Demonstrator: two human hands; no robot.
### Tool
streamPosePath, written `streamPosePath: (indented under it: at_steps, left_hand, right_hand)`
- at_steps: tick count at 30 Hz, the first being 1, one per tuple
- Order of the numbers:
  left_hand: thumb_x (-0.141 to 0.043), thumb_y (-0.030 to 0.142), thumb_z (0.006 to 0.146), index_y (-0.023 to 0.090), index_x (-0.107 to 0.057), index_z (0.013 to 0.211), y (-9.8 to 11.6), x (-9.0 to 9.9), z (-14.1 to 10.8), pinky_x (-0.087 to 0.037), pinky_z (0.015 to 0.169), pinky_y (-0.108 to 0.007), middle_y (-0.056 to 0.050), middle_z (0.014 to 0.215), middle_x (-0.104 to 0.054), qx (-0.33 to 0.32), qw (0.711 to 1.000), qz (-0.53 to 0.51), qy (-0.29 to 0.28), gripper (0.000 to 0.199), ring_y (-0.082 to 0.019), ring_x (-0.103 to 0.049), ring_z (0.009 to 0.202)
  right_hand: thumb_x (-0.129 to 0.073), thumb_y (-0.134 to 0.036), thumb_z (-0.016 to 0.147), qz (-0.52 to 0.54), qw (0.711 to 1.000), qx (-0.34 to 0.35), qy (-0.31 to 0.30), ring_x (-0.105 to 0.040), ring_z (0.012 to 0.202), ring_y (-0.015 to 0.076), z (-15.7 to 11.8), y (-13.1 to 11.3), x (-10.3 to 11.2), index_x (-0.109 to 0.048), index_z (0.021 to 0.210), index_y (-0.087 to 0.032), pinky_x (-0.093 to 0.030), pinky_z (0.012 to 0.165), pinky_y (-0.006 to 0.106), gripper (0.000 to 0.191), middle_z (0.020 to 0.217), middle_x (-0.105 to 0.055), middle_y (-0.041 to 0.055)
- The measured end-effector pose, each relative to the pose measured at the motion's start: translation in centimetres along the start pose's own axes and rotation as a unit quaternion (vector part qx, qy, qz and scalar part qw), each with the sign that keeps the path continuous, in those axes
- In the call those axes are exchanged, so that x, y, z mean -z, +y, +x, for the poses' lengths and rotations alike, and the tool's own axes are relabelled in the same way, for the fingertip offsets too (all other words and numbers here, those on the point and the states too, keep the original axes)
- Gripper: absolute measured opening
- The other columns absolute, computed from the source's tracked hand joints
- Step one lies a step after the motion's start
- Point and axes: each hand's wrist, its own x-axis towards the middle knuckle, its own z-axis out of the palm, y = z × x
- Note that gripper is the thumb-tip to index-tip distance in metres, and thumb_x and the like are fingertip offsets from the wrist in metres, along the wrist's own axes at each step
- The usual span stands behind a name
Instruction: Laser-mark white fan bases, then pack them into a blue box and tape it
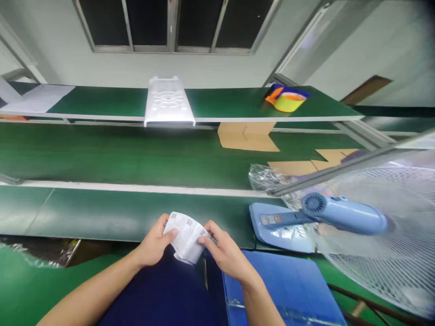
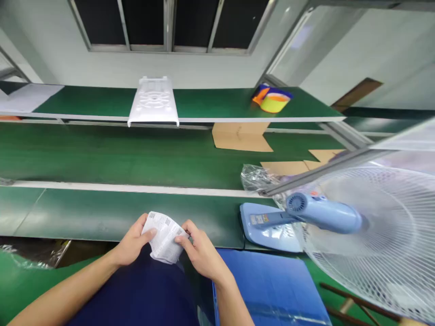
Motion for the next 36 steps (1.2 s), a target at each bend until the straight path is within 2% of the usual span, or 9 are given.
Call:
streamPosePath:
  at_steps: [4,6,10,15,20,23,26,30,36]
  left_hand:
    - [-0.066,0.053,0.102,0.017,-0.070,0.120,1.8,0.7,-1.0,-0.051,0.094,-0.037,-0.009,0.112,-0.074,0.009,0.998,0.061,0.014,0.040,-0.025,-0.065,0.103]
    - [-0.069,0.046,0.099,0.017,-0.072,0.114,2.5,0.9,-1.4,-0.051,0.090,-0.035,-0.007,0.105,-0.074,0.015,0.997,0.076,0.004,0.033,-0.024,-0.064,0.097]
    - [-0.081,0.035,0.085,0.018,-0.064,0.094,3.5,1.3,-1.9,-0.046,0.075,-0.028,-0.001,0.088,-0.065,0.024,0.998,0.064,-0.003,0.025,-0.017,-0.058,0.081]
    - [-0.088,0.045,0.082,0.017,-0.063,0.103,4.3,0.4,-1.9,-0.045,0.070,-0.025,0.000,0.087,-0.063,0.035,0.999,-0.015,-0.024,0.043,-0.014,-0.056,0.077]
    - [-0.083,0.048,0.088,0.015,-0.071,0.103,4.5,-1.6,-2.1,-0.049,0.075,-0.028,-0.005,0.094,-0.071,0.034,0.999,0.040,0.011,0.039,-0.017,-0.062,0.082]
    - [-0.080,0.046,0.089,0.016,-0.068,0.096,4.3,-2.4,-2.4,-0.046,0.072,-0.027,-0.001,0.088,-0.068,0.027,0.995,0.084,0.042,0.033,-0.016,-0.058,0.079]
    - [-0.080,0.043,0.087,0.017,-0.065,0.091,4.1,-2.9,-2.7,-0.040,0.066,-0.026,0.002,0.080,-0.061,0.037,0.994,0.100,0.038,0.030,-0.013,-0.052,0.072]
    - [-0.078,0.046,0.087,0.017,-0.065,0.088,4.6,-3.1,-3.0,-0.037,0.063,-0.025,0.002,0.078,-0.058,0.039,0.995,0.095,-0.007,0.032,-0.012,-0.048,0.069]
    - [-0.073,0.043,0.093,0.016,-0.074,0.097,6.2,-3.0,-3.0,-0.041,0.067,-0.026,-0.001,0.086,-0.066,0.029,0.996,0.084,-0.031,0.026,-0.014,-0.054,0.074]
  right_hand:
    - [-0.068,-0.040,0.099,-0.003,0.998,-0.026,-0.060,-0.052,0.078,0.0176,1.7,-0.3,0.3,-0.054,0.094,-0.025,-0.037,0.071,0.030,0.021,0.083,-0.060,-0.0046]
    - [-0.069,-0.035,0.097,0.004,0.995,-0.022,-0.096,-0.057,0.083,0.0183,2.3,-0.9,0.7,-0.060,0.101,-0.025,-0.040,0.074,0.030,0.013,0.090,-0.066,-0.0038]
    - [-0.066,-0.031,0.098,-0.019,0.987,0.009,-0.162,-0.065,0.101,0.0214,3.0,-2.3,1.9,-0.069,0.113,-0.027,-0.044,0.088,0.032,0.015,0.111,-0.074,-0.0003]
    - [-0.062,-0.036,0.101,-0.063,0.976,0.022,-0.205,-0.057,0.083,0.0192,2.8,-3.0,2.6,-0.062,0.096,-0.024,-0.040,0.077,0.031,0.013,0.090,-0.066,-0.0015]
    - [-0.058,-0.046,0.106,-0.036,0.972,0.061,-0.223,-0.055,0.083,0.0181,1.7,-3.1,2.5,-0.059,0.100,-0.024,-0.041,0.077,0.030,0.024,0.093,-0.062,-0.0009]
    - [-0.055,-0.060,0.107,0.016,0.977,0.084,-0.194,-0.055,0.079,0.0171,0.6,-2.8,1.5,-0.060,0.102,-0.023,-0.041,0.072,0.029,0.038,0.090,-0.061,-0.0013]
    - [-0.057,-0.066,0.105,0.018,0.989,0.111,-0.097,-0.051,0.066,0.0147,-0.1,-2.1,-0.1,-0.057,0.089,-0.023,-0.037,0.062,0.027,0.045,0.075,-0.057,-0.0036]
    - [-0.061,-0.056,0.104,-0.017,0.995,0.102,-0.009,-0.047,0.056,0.0125,-0.4,-1.8,-1.0,-0.060,0.075,-0.022,-0.032,0.056,0.027,0.045,0.060,-0.051,-0.0052]
    - [-0.064,-0.040,0.099,-0.023,0.993,0.116,0.005,-0.052,0.055,0.0113,-0.8,-2.9,-0.4,-0.071,0.074,-0.021,-0.036,0.059,0.027,0.032,0.059,-0.059,-0.0049]
